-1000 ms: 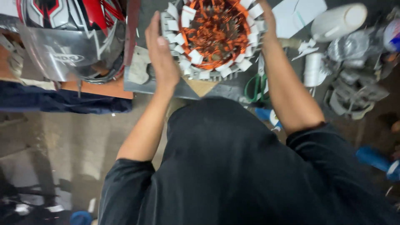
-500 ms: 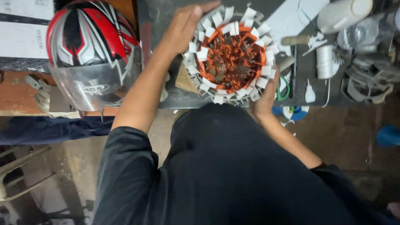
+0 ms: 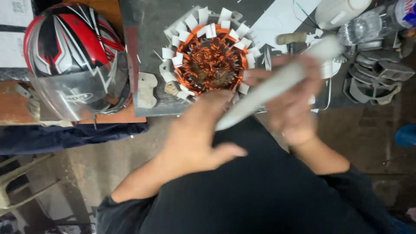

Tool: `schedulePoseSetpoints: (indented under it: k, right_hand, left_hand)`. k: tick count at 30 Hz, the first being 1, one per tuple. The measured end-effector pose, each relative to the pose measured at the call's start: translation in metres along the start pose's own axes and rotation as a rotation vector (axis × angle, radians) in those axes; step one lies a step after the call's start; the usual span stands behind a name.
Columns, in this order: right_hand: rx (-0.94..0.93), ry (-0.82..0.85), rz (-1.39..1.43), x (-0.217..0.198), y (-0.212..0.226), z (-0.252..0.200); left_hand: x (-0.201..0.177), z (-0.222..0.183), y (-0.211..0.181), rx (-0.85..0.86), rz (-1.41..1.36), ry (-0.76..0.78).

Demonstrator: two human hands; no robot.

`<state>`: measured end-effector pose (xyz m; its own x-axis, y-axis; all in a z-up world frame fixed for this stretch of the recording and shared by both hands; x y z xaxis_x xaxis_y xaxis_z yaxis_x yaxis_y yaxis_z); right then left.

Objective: Winding and insulating copper coils in an electric motor stator using scissors and a mallet.

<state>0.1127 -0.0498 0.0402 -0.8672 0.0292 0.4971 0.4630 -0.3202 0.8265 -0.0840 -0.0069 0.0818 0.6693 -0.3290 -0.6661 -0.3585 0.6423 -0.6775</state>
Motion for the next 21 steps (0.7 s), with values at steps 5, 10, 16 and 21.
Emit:
schedulePoseSetpoints:
  k: [5,10,16,21]
  right_hand:
    - [0.185,0.515,-0.299,0.059,0.004,0.012]
    - [0.236,0.056,-1.141,-0.123,-0.042,0.01]
    - [0.556,-0.012,-1.675,-0.194,-0.124,-0.037]
    - [0.304,-0.175,-1.73,-0.222,-0.123,-0.042]
  left_hand:
    - [0.017,0.005,-0.008,-0.044,0.462,0.237]
    - [-0.027,0.011,0.034,-0.181,0.516,0.12]
    - [0.005,0.03,0.052,-0.259,0.676,0.216]
    - [0.01,0.033,0.06,-0.261,0.723,0.219]
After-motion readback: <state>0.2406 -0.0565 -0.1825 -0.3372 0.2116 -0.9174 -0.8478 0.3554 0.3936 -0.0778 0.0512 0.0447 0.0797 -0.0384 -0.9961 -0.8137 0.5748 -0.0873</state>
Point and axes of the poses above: each hand's wrist, its own z-axis towards the middle knuckle, its own x-axis out of the palm, y = z × x, the point moved 8 cm from there along z, towards the middle knuckle, and after that the axes turned 5 degrees about x, right-handed, at the moved point
